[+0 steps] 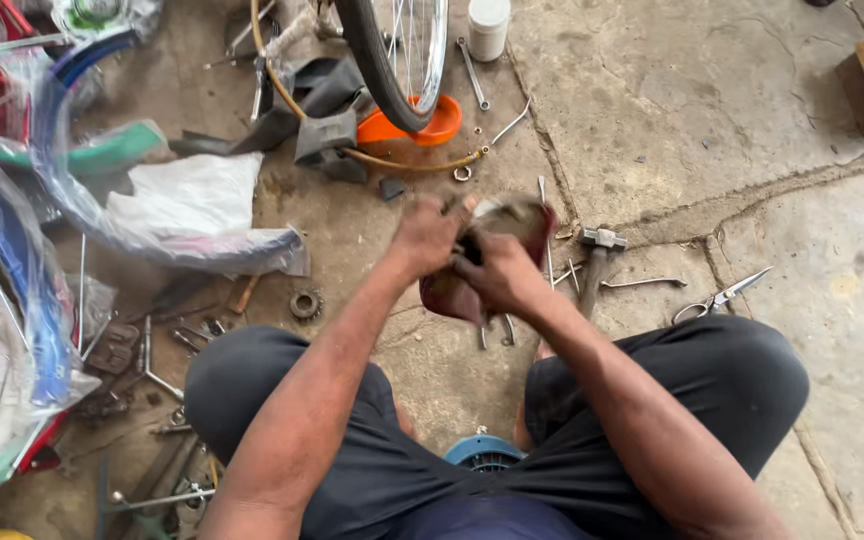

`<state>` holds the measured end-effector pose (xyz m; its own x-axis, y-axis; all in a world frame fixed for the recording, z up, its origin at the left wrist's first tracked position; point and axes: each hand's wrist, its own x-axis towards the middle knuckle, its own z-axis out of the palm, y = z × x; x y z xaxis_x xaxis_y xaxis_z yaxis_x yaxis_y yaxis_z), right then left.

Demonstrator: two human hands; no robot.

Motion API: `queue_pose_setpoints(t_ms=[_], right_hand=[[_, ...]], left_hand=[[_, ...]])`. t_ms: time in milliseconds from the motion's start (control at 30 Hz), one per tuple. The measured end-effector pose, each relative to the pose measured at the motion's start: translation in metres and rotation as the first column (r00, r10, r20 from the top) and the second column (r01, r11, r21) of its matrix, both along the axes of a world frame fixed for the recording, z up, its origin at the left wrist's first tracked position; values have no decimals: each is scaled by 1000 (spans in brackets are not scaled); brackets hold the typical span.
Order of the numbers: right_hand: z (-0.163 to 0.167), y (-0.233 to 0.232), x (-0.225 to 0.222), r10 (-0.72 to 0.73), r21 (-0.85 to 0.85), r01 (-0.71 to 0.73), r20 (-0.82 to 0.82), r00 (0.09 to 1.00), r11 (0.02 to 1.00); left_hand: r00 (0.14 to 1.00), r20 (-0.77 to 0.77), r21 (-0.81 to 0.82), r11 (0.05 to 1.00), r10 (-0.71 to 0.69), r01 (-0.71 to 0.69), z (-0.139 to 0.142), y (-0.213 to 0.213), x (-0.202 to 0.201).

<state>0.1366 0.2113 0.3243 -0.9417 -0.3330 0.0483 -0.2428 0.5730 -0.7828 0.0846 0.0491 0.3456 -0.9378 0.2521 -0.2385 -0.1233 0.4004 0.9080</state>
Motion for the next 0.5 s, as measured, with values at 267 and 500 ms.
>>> queue_pose_setpoints(t_ms=[267, 500], right_hand=[[-6, -3, -20, -270, -341, 497, 535, 801, 797], [6, -4, -29, -377, -182, 395, 125, 918, 901]], left_hand=[[917, -393, -54, 997, -64, 46, -10, -20, 28], [985, -151, 196, 979, 84, -54, -34, -25, 17]])
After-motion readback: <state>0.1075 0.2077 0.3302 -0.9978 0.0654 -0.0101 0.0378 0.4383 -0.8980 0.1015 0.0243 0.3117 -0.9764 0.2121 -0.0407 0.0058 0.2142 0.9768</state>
